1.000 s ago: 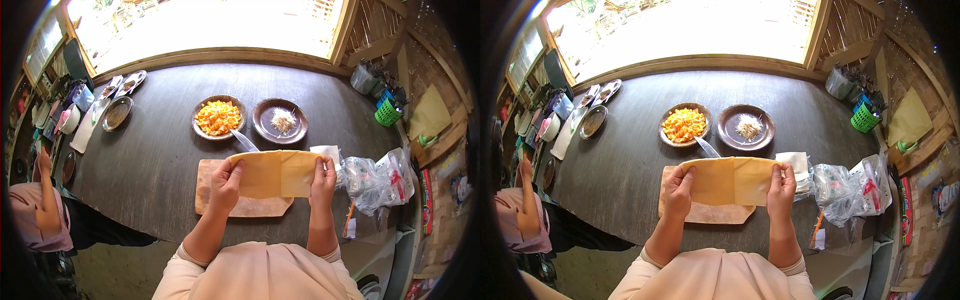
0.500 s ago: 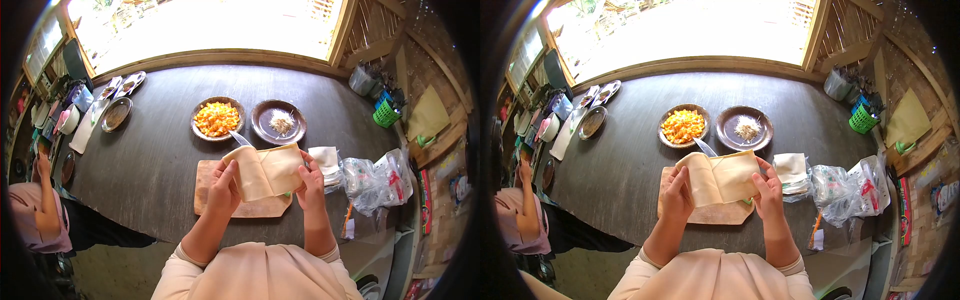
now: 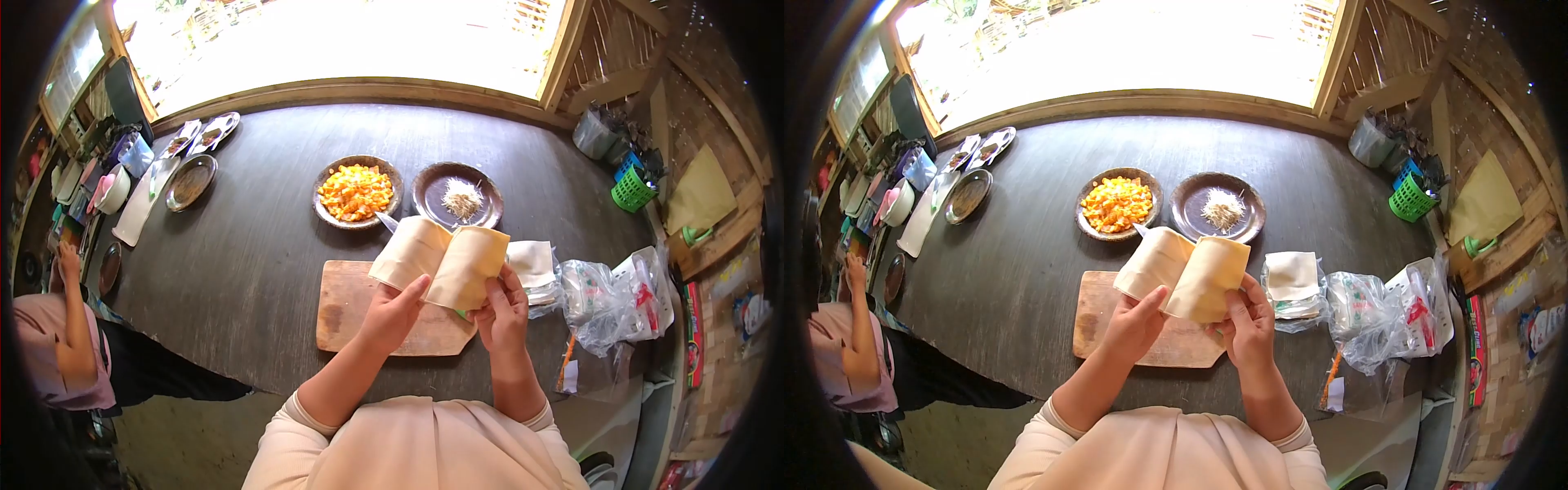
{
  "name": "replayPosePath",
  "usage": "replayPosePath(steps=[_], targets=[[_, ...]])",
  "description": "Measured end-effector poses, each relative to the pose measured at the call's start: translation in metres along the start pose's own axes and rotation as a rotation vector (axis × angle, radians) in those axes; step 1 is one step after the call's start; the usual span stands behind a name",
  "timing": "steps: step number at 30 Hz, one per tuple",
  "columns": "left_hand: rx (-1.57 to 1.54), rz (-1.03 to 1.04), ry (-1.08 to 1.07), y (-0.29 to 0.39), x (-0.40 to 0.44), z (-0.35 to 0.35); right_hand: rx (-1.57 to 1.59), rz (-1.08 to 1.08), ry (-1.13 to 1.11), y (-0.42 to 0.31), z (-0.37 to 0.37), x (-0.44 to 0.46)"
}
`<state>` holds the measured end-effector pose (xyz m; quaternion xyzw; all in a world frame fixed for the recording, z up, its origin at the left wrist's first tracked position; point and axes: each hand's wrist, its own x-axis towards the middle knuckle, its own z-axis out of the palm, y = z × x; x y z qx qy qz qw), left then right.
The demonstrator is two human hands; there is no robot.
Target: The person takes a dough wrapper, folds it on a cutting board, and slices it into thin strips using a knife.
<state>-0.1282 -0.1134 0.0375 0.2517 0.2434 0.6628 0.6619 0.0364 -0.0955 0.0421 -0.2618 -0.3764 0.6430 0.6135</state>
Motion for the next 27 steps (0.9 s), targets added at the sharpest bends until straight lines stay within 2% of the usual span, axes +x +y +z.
replayPosePath(steps=[1, 3, 11, 25, 27], targets=[[0.001, -0.001, 0.000, -0.001, 0.000, -0.002, 0.049, 0.007, -0.006, 0.001, -0.002, 0.001], [0.416, 0.090, 0.048, -0.004, 0.000, -0.010, 0.099, 0.015, -0.012, 0.003, -0.007, 0.004], [0.472, 0.120, 0.063, -0.004, 0.002, -0.013, -0.088, 0.032, 0.158, 0.008, -0.014, 0.014], [0.502, 0.085, 0.062, -0.003, 0.000, -0.014, -0.156, 0.047, 0.219, -0.003, -0.014, 0.019], [0.431, 0.115, 0.070, -0.006, 0.001, -0.014, -0.165, 0.047, 0.211, -0.004, -0.016, 0.020]])
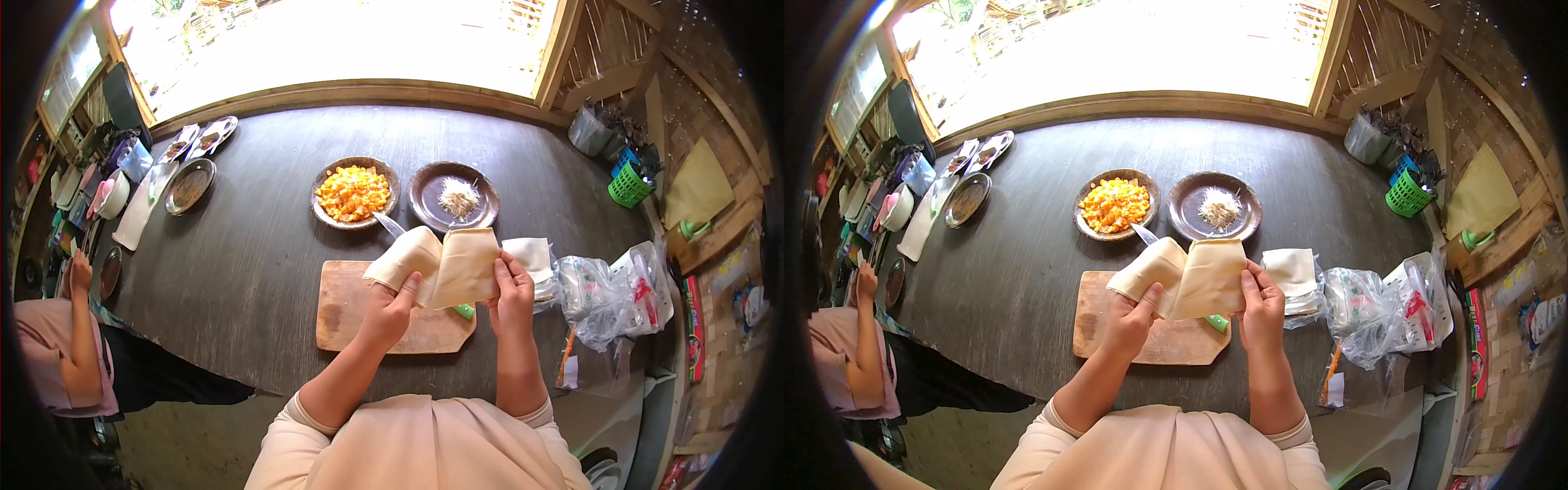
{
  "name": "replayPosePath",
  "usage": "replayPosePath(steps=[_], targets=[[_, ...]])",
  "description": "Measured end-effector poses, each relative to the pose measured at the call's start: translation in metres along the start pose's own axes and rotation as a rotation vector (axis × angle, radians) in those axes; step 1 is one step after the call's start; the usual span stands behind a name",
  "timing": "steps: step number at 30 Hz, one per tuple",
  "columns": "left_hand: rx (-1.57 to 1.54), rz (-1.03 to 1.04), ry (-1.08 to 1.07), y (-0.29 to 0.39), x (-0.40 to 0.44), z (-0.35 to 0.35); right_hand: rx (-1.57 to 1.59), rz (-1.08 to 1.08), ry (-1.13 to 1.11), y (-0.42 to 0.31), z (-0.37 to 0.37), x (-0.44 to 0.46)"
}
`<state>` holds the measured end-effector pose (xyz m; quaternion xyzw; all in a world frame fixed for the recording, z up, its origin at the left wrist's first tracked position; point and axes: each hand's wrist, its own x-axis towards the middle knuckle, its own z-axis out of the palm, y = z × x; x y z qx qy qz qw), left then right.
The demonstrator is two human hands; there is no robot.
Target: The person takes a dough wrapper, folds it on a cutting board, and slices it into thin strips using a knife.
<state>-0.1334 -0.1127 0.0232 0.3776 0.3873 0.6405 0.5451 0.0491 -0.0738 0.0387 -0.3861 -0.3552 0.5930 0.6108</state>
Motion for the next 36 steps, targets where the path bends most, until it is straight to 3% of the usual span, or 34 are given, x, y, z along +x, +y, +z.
replayPosePath(steps=[9, 19, 25, 32, 36], targets=[[0.029, -0.025, -0.012, 0.003, -0.001, -0.002, -0.002, -0.028, -0.027, 0.006, -0.008, 0.005], [-0.029, -0.031, 0.025, -0.001, 0.001, -0.006, 0.280, 0.042, -0.152, 0.029, -0.013, 0.010], [0.003, -0.078, 0.012, 0.002, 0.003, -0.009, 0.327, 0.154, -0.115, 0.029, -0.006, 0.008], [-0.020, -0.064, 0.026, -0.002, 0.004, -0.010, 0.328, 0.136, -0.112, 0.025, -0.001, 0.004], [-0.056, -0.086, 0.064, 0.001, 0.004, -0.006, 0.526, 0.118, -0.285, 0.019, 0.003, -0.003]])
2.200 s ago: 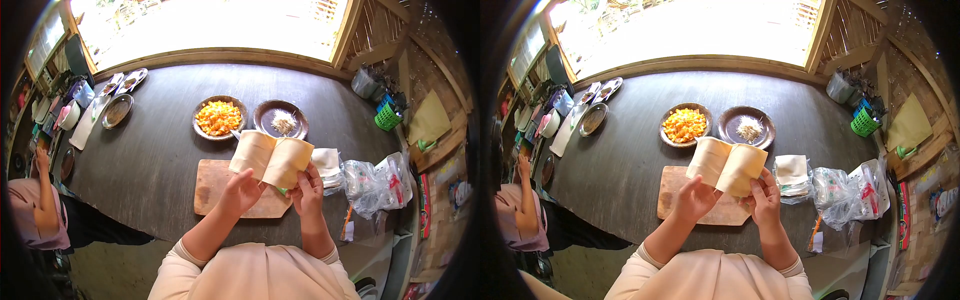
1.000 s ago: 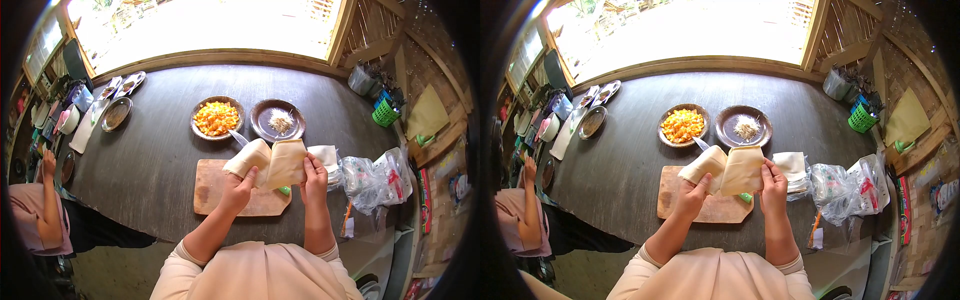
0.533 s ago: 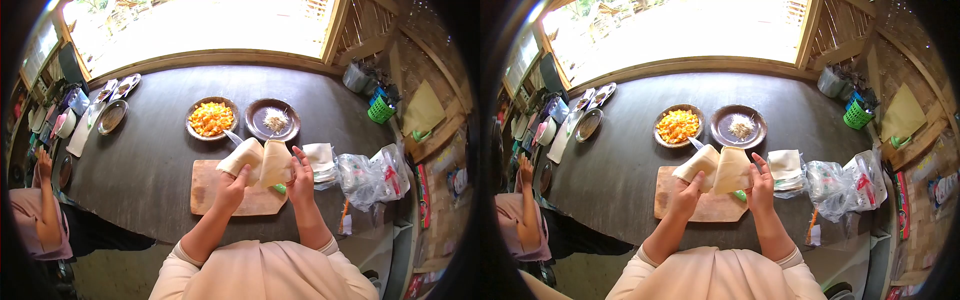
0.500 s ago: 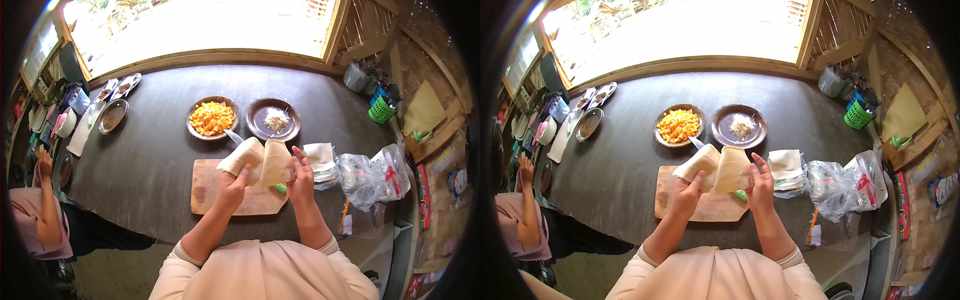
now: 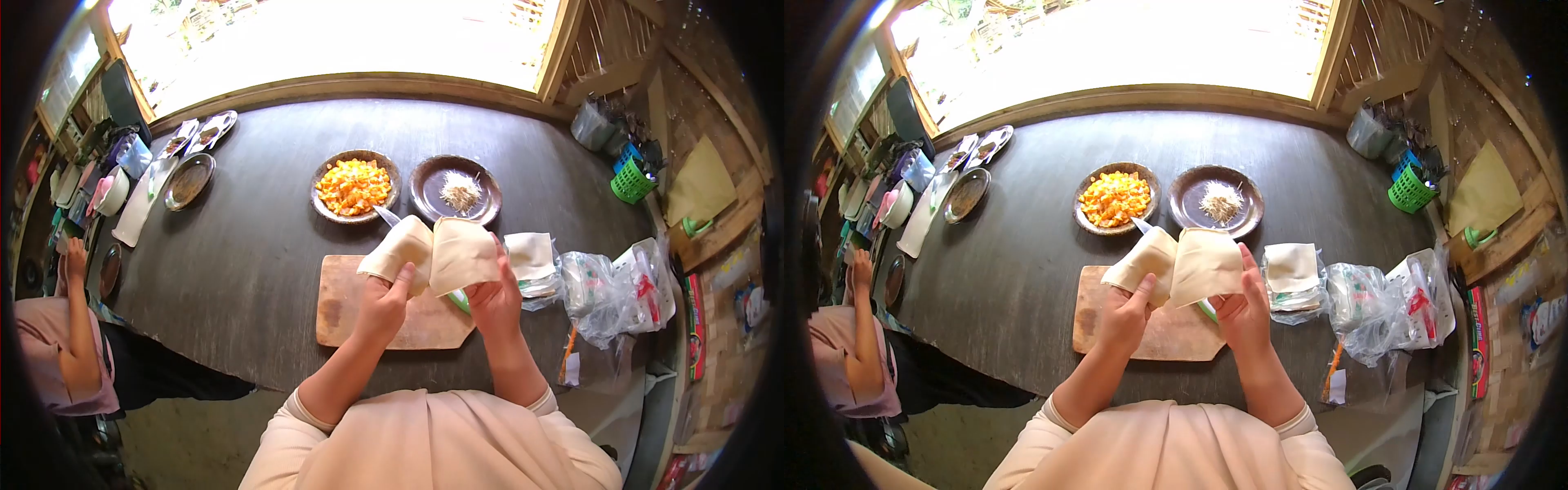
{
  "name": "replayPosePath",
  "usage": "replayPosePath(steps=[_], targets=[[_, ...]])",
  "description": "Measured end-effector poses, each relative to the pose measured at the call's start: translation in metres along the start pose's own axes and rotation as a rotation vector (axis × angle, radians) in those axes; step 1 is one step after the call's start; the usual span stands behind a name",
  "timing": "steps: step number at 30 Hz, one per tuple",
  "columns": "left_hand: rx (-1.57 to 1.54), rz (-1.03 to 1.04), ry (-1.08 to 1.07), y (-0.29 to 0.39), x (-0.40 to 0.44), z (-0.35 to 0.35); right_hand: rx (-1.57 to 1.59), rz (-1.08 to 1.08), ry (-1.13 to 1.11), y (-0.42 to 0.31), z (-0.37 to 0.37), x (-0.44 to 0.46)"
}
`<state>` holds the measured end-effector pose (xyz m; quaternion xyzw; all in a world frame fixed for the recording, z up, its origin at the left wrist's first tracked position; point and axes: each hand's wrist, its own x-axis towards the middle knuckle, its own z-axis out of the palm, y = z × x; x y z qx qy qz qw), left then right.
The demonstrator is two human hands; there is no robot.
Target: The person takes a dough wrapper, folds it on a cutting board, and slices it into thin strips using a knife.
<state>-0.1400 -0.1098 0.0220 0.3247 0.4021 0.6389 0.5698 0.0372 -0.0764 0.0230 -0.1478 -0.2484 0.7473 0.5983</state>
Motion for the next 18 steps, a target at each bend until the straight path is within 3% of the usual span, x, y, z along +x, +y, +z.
replayPosePath(steps=[3, 5, 7, 9, 18], targets=[[-0.040, 0.085, 0.048, -0.002, -0.003, 0.010, 0.113, 0.028, -0.058, 0.011, -0.001, -0.010], [-0.053, 0.065, 0.062, -0.006, -0.004, 0.010, -0.200, -0.046, -0.165, 0.018, 0.003, -0.013], [0.064, 0.109, 0.023, -0.010, -0.005, 0.010, -0.229, -0.058, -0.092, 0.021, 0.008, -0.013], [0.059, 0.117, 0.012, -0.008, -0.007, 0.011, -0.538, -0.058, 0.050, 0.020, 0.005, -0.011], [0.056, 0.095, -0.009, -0.006, -0.006, 0.007, -0.599, -0.129, 0.184, 0.012, 0.008, -0.007]])
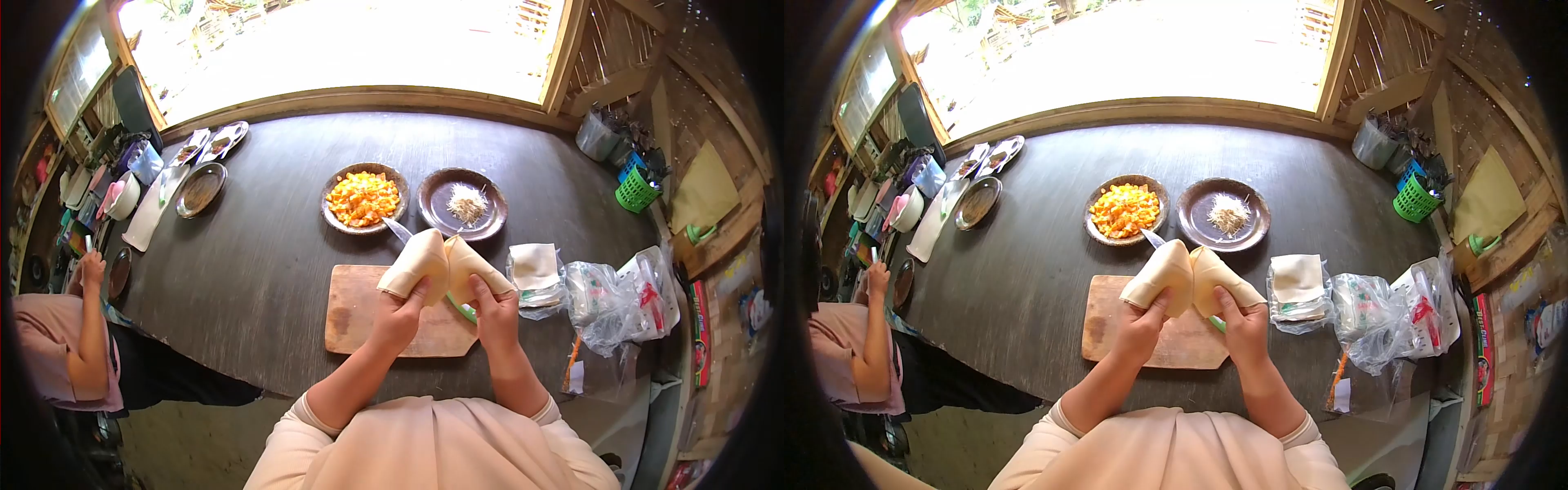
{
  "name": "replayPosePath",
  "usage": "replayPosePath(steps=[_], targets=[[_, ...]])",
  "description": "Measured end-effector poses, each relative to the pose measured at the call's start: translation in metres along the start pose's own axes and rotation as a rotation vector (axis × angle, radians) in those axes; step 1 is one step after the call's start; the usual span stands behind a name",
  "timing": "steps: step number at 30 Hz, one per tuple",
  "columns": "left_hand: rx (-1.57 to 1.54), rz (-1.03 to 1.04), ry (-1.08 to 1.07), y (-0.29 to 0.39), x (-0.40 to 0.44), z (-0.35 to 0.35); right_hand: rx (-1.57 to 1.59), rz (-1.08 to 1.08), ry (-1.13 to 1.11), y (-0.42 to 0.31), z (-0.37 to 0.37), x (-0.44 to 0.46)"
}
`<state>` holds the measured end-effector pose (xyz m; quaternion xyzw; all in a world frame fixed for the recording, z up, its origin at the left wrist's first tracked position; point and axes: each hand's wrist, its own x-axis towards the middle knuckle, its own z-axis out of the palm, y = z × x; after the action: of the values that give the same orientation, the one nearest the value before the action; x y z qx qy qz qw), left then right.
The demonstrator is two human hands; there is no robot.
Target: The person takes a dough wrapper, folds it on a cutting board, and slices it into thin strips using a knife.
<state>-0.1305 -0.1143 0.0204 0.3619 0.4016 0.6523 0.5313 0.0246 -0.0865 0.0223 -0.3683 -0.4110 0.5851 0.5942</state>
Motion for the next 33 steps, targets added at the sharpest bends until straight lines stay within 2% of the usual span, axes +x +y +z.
replayPosePath(steps=[9, 12, 14, 17, 33], targets=[[-0.058, 0.005, 0.023, 0.004, -0.001, -0.002, 0.087, 0.023, 0.053, -0.003, -0.006, 0.003], [-0.132, -0.029, 0.018, 0.007, -0.001, -0.005, 0.177, -0.003, 0.098, 0.002, -0.010, 0.007], [-0.181, -0.132, 0.010, 0.014, -0.003, -0.005, 0.195, -0.004, 0.099, -0.002, -0.012, 0.007], [-0.258, -0.130, 0.013, 0.016, -0.004, -0.003, 0.215, -0.023, 0.088, -0.002, -0.019, 0.008], [-0.274, -0.140, -0.023, 0.027, -0.004, -0.009, 0.309, -0.075, 0.046, -0.009, -0.021, 0.006]])
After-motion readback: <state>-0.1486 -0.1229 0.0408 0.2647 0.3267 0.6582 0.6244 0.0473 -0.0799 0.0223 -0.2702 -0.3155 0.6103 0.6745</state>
